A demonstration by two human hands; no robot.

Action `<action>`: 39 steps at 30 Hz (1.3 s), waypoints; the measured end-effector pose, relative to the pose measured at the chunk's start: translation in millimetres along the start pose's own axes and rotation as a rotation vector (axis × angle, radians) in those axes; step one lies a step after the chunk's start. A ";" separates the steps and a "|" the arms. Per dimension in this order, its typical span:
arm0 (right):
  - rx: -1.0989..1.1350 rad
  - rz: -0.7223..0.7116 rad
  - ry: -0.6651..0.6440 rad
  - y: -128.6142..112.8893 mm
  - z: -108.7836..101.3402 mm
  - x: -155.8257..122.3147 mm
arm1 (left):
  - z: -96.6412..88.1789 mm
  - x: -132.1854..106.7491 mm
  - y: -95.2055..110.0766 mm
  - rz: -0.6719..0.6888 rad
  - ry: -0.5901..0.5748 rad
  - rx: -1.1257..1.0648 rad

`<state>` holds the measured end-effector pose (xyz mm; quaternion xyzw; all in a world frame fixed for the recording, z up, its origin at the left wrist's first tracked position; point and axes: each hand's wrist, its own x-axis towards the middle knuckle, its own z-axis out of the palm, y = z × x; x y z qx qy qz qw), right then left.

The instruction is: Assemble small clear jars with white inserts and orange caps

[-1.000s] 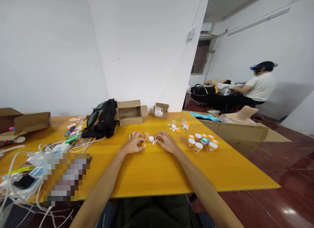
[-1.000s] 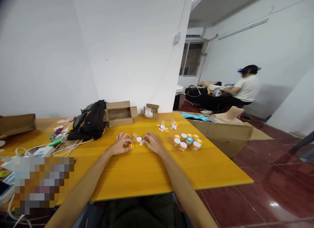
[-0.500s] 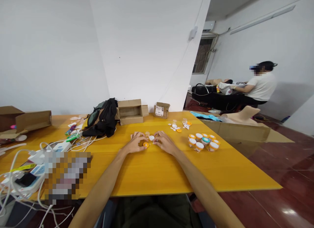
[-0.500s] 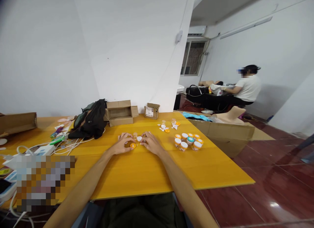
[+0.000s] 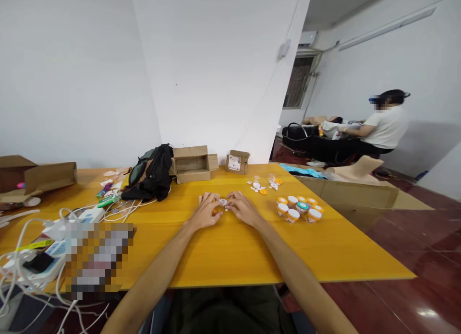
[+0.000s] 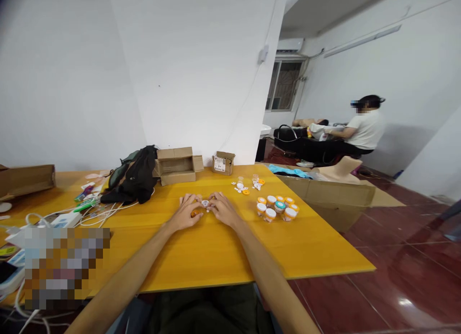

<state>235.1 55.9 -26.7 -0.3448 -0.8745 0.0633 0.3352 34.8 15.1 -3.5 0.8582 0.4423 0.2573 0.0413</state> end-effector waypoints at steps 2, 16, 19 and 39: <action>-0.013 -0.009 0.004 1.7 1.1 -0.2 | 0.6 0.3 1.2 0.012 0.004 0.023; 0.015 -0.014 -0.009 1.3 -0.3 0.5 | 5.6 4.3 8.3 0.153 -0.044 0.097; -0.001 -0.012 -0.017 -1.2 -0.6 0.6 | 5.1 4.0 8.2 0.144 -0.053 0.074; -0.023 0.032 -0.033 -1.1 4.0 3.3 | 4.6 6.1 5.0 0.128 -0.144 -0.024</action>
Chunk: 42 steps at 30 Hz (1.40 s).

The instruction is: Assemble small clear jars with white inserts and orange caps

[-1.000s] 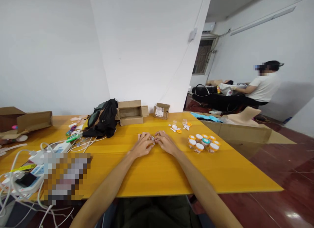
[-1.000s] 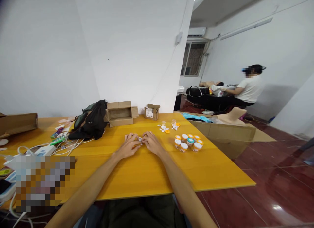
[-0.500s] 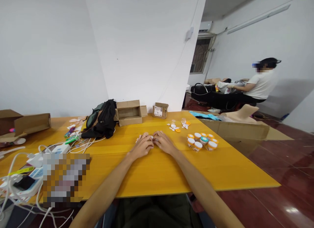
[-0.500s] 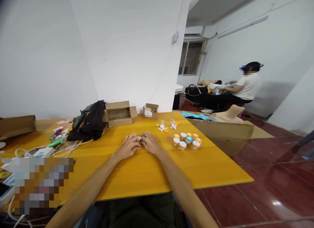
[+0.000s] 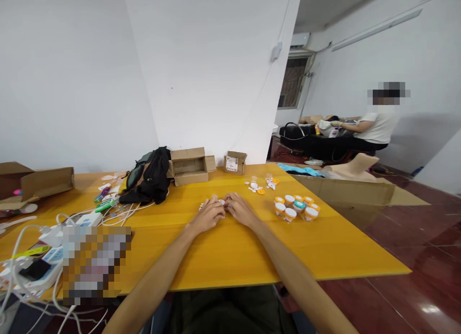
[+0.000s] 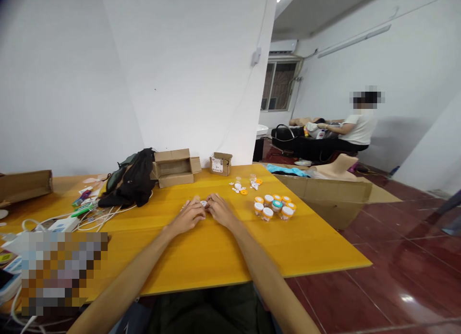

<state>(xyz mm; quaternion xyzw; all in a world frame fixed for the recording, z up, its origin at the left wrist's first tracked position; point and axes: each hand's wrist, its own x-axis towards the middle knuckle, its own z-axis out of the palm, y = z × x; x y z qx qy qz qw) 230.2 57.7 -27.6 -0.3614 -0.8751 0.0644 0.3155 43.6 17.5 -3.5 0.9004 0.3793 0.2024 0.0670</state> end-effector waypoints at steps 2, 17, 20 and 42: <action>0.011 -0.011 0.002 0.9 0.0 -0.2 | 0.2 0.6 -0.8 0.005 -0.009 -0.003; 0.073 -0.026 0.024 1.1 0.1 -0.4 | -14.0 -1.0 -13.5 -0.192 0.102 -0.225; 0.101 -0.026 0.043 -0.2 0.9 0.6 | -21.9 -5.6 -25.4 -0.222 0.116 -0.308; 0.166 -0.120 0.036 -24.0 20.4 4.8 | -16.0 -10.9 -38.2 -0.283 0.045 -0.484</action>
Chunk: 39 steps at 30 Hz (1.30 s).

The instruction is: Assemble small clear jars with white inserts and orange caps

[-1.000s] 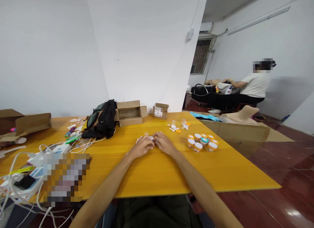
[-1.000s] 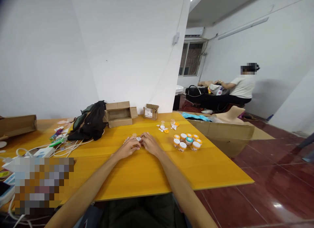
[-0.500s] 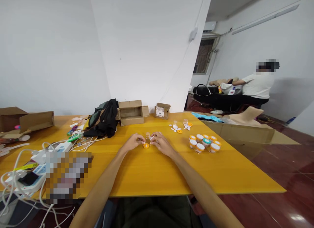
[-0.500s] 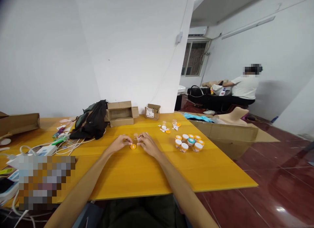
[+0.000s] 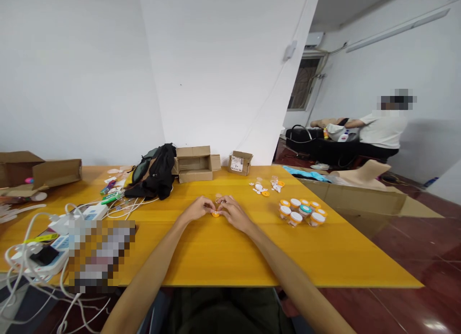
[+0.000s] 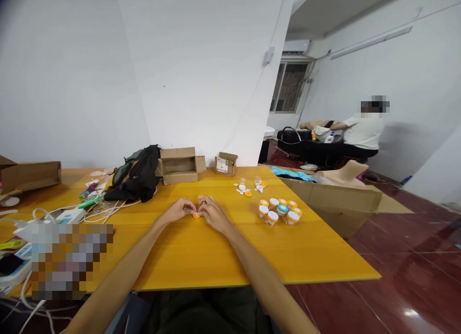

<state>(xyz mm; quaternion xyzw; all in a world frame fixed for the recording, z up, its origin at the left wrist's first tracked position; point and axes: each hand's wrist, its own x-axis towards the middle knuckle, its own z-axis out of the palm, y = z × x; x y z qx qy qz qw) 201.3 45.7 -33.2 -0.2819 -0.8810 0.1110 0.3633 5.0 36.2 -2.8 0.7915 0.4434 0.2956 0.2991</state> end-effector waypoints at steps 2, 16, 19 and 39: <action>-0.001 -0.001 0.000 1.0 0.2 -0.2 | 0.8 0.0 0.1 0.002 -0.010 -0.003; 0.006 0.040 0.007 1.7 2.3 -0.5 | 0.8 -0.1 0.2 0.033 0.009 0.071; 0.034 0.055 0.002 0.5 2.4 0.0 | 1.3 0.2 0.7 0.042 0.006 0.078; 0.145 0.094 0.025 4.0 5.4 0.2 | 1.2 -0.5 8.4 0.035 -0.017 0.121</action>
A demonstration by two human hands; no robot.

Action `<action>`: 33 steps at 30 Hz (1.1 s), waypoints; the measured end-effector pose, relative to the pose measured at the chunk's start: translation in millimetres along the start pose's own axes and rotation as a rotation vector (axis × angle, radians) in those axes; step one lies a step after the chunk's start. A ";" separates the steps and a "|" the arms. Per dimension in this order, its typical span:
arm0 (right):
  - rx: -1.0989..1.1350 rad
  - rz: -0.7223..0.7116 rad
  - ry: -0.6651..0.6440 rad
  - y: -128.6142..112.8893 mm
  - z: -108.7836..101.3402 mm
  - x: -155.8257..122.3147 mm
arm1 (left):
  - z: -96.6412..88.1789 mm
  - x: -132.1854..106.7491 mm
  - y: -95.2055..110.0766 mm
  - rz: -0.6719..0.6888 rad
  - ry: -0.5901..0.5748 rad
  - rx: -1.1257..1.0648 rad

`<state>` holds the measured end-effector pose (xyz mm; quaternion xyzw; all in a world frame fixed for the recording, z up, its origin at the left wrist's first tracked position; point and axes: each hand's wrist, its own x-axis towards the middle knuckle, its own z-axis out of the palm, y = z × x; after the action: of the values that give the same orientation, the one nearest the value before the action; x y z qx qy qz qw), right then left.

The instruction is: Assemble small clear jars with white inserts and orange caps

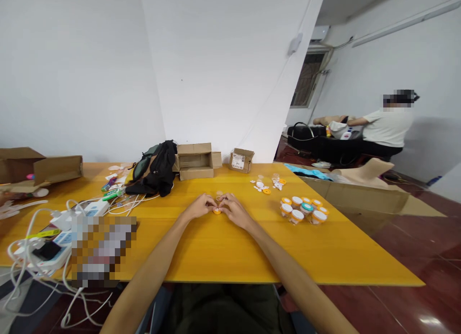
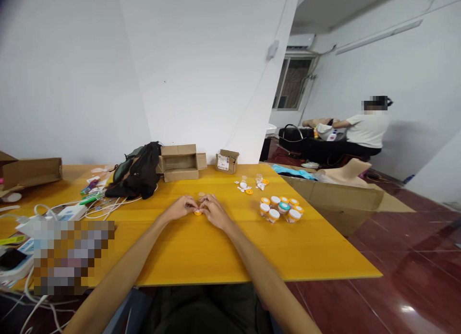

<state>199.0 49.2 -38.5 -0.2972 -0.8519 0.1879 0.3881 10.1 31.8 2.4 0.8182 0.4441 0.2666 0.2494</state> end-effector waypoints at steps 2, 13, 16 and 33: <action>-0.002 0.005 -0.006 -0.6 -0.8 -0.2 | 0.0 0.0 0.1 0.006 0.005 -0.007; -0.046 0.000 -0.043 -2.0 -3.3 -0.3 | 0.0 0.4 -2.2 0.008 0.001 0.008; -0.044 0.004 -0.041 -2.1 -2.9 -0.3 | 0.5 0.9 -3.3 0.017 0.001 0.005; -0.096 -0.050 -0.064 -8.6 -8.3 -1.7 | 0.1 0.4 -1.3 0.036 0.001 -0.006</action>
<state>203.2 42.4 -29.5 -0.2880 -0.8791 0.1463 0.3505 9.6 32.8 1.5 0.8253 0.4284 0.2727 0.2470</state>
